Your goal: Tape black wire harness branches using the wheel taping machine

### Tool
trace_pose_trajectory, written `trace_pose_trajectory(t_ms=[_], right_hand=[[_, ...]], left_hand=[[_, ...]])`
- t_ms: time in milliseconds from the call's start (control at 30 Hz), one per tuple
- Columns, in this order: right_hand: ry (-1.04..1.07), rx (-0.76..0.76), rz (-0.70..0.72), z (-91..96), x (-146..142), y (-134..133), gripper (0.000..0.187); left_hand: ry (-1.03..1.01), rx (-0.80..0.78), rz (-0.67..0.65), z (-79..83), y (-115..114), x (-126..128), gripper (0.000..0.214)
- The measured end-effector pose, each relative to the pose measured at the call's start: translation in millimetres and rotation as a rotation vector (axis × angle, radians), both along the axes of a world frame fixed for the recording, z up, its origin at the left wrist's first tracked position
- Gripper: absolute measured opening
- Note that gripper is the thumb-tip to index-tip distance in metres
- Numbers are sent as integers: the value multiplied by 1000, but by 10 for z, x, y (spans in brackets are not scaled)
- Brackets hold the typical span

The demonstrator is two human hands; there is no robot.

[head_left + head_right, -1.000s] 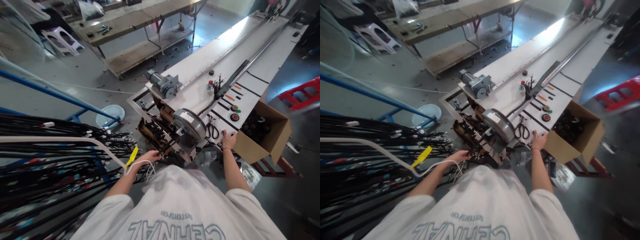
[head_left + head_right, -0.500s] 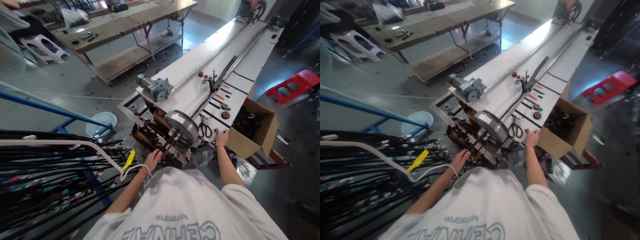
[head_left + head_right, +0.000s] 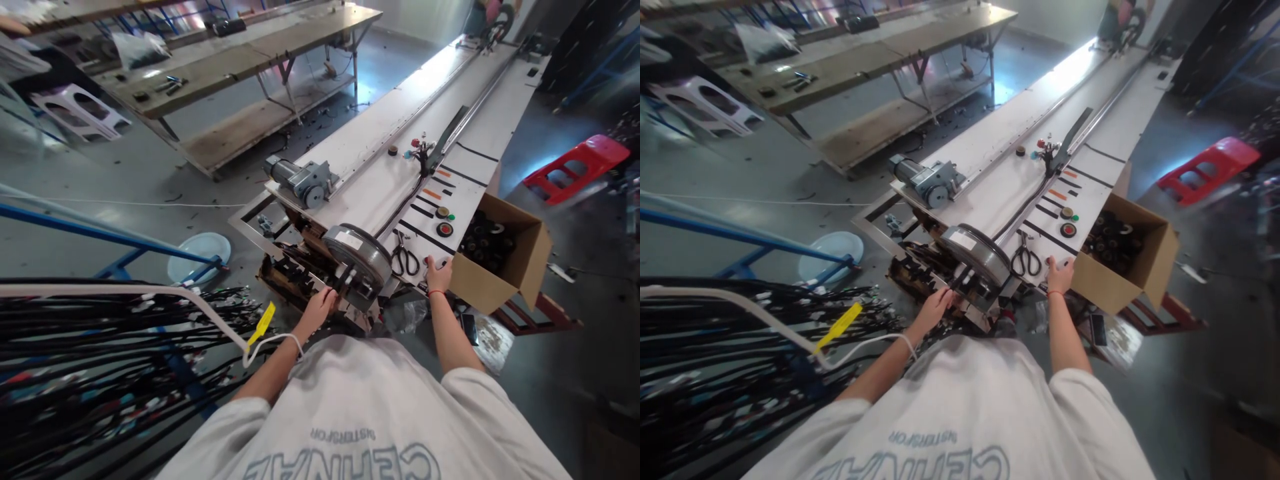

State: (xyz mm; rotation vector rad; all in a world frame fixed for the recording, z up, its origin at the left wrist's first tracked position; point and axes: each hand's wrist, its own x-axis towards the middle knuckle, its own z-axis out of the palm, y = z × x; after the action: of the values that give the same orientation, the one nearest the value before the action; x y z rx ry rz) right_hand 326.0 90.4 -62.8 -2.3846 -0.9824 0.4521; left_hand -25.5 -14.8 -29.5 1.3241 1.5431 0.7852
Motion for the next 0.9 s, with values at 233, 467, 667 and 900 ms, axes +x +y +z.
trace_pose_trajectory(t_ms=[233,467,667,900], right_hand=[[-46,1,-37,170,-96,-25,69],[278,80,841,1031,-1366,835,52],[433,-20,1144,1312,-1754,924,56],[-203,-160,637,433,-644,321,28]], left_hand=[[-313,-126,68,-143,63,-22,57],[-145,-140,-41,142,506,154,51],[747,-38,-218,561,619,351,46],[820,63,-163,1008,822,52,40]])
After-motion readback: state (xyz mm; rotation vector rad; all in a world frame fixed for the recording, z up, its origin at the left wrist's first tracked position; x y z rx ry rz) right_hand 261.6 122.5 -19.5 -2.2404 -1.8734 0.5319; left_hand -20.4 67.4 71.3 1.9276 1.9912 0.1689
